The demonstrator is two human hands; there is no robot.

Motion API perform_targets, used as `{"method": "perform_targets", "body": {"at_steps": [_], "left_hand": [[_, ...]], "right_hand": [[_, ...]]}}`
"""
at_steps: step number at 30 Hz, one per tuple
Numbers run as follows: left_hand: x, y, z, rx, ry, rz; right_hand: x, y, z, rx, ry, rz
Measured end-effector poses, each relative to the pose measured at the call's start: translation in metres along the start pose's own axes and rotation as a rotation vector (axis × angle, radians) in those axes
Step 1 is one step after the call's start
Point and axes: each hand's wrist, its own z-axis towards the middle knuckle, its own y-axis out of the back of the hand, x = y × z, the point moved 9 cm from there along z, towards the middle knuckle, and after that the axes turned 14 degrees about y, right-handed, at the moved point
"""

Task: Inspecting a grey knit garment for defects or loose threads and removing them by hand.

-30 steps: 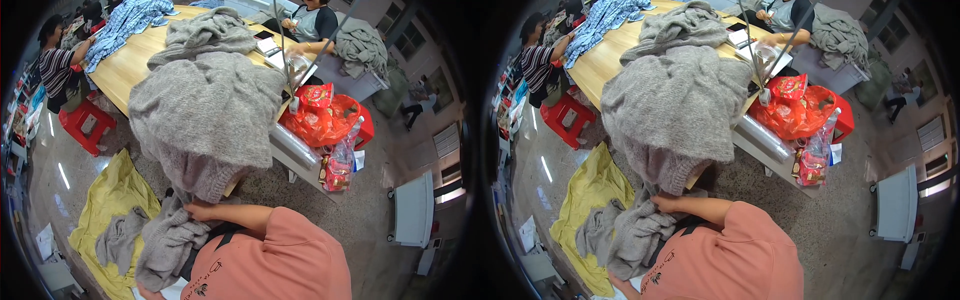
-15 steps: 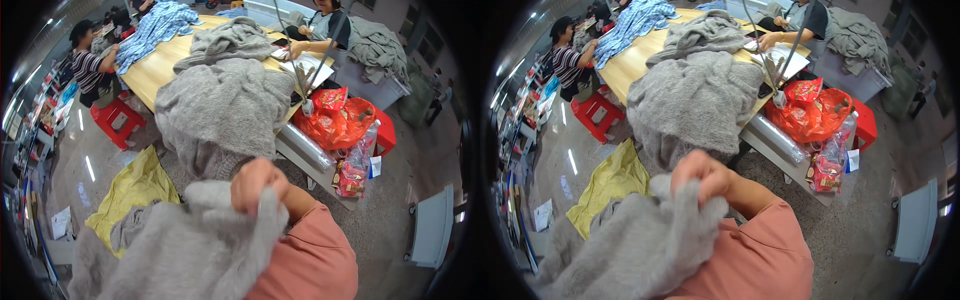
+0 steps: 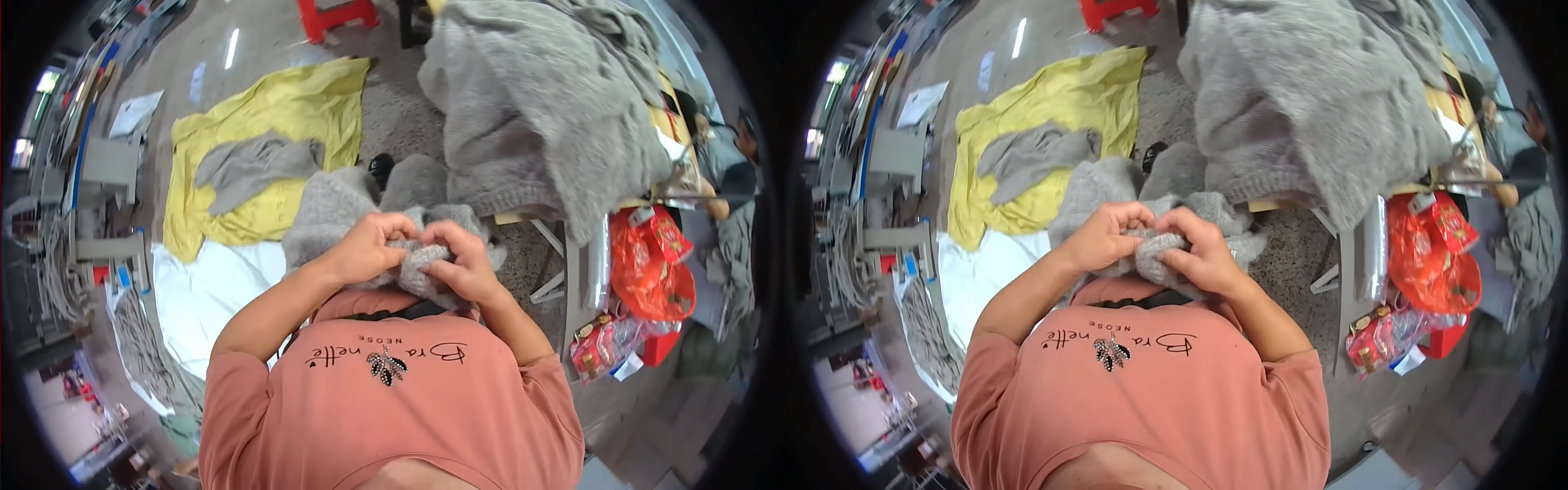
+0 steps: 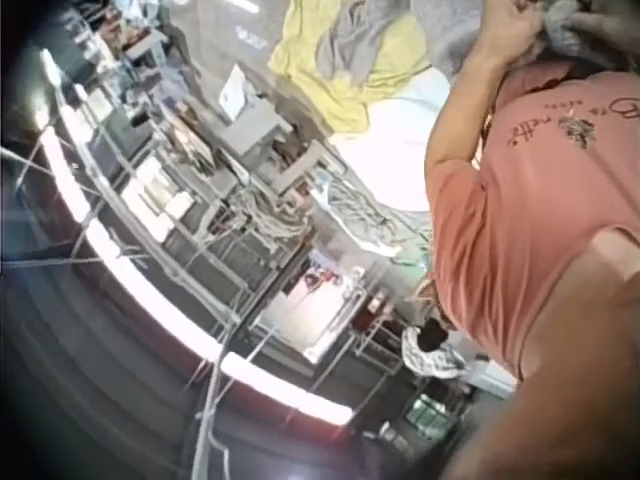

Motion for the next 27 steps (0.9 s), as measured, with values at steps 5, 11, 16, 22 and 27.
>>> {"method": "perform_targets", "body": {"at_steps": [5, 11, 16, 22, 27], "left_hand": [[0.032, 0.035, -0.014, -0.079, -0.062, -0.230], [0.069, 0.060, -0.010, -0.228, -0.006, -0.570], [0.059, 0.066, -0.013, -0.101, 0.035, -0.880], [0.051, 0.073, -0.015, -0.006, -0.064, -0.953], [0.044, 0.092, -0.025, -0.254, -0.205, -0.716]], "right_hand": [[-0.046, -0.045, 0.023, 0.126, -0.194, 0.205], [-0.054, -0.055, 0.041, -0.043, -0.196, 0.395], [-0.074, -0.045, 0.038, -0.209, -0.236, 0.376], [-0.080, -0.046, 0.040, -0.236, -0.300, 0.502], [-0.089, -0.051, 0.032, -0.084, -0.334, 0.389]]}}
